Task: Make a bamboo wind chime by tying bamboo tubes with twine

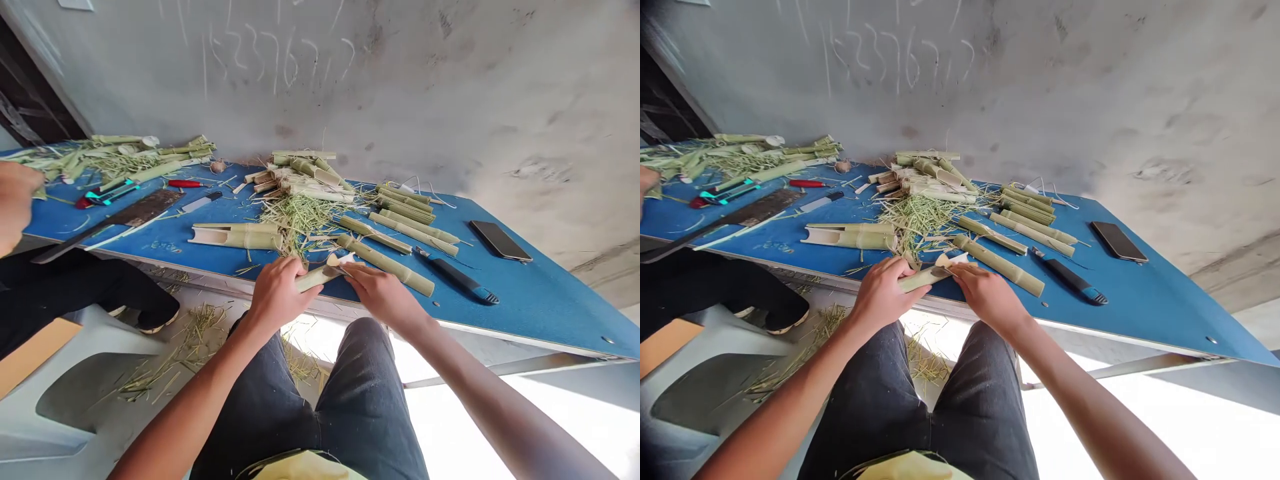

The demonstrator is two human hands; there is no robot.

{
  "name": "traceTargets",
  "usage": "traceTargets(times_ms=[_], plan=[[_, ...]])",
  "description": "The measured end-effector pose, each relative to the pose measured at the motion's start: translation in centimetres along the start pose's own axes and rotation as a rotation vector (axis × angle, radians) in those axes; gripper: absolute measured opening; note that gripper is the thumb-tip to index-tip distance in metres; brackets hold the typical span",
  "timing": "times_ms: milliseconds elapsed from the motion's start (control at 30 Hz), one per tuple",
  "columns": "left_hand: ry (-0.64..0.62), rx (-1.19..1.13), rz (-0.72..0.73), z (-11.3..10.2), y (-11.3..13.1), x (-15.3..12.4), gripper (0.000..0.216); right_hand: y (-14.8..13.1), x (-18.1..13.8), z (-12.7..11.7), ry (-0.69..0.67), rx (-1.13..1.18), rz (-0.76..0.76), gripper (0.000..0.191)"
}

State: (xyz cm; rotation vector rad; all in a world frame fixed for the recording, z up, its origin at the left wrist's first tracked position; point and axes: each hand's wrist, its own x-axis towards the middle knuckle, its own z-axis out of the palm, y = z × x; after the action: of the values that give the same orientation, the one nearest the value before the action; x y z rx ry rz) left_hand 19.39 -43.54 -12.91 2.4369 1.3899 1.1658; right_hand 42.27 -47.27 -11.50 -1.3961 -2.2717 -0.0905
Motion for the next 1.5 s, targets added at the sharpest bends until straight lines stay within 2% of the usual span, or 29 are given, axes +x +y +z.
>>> traceTargets(times_ms=[167,433,733,1067,1267,1367,1500], plan=[[-0.006,-0.02,-0.058,0.1,0.1,0.0,0.038,0.3,0.4,-0.5,-0.046,-0.021,-0.005,0.035],[-0.03,-0.024,-0.147,0.0,0.4,0.1,0.041,-0.2,1.1,-1.0,-0.113,-0.073,0.077,0.032],[-0.004,0.008,-0.143,0.0,0.8,0.0,0.041,-0.4,0.5,-0.7,-0.091,-0.103,0.106,0.034],[-0.019,-0.025,-0.236,0.1,0.7,0.2,0.04,0.3,1.3,-0.6,-0.11,-0.138,0.136,0.033],[0.008,-0.004,-0.152,0.0,0.5,0.1,0.042,0.0,0.6,-1.0,-0.082,-0.107,0.136,0.035],[0.009,0.008,-0.119,0.0,0.4,0.1,0.042,-0.3,0.7,-1.0,-0.091,-0.069,0.083,0.034],[0.001,0.007,-0.102,-0.1,0.3,0.1,0.042,-0.2,1.0,-0.9,-0.073,-0.077,0.11,0.034]])
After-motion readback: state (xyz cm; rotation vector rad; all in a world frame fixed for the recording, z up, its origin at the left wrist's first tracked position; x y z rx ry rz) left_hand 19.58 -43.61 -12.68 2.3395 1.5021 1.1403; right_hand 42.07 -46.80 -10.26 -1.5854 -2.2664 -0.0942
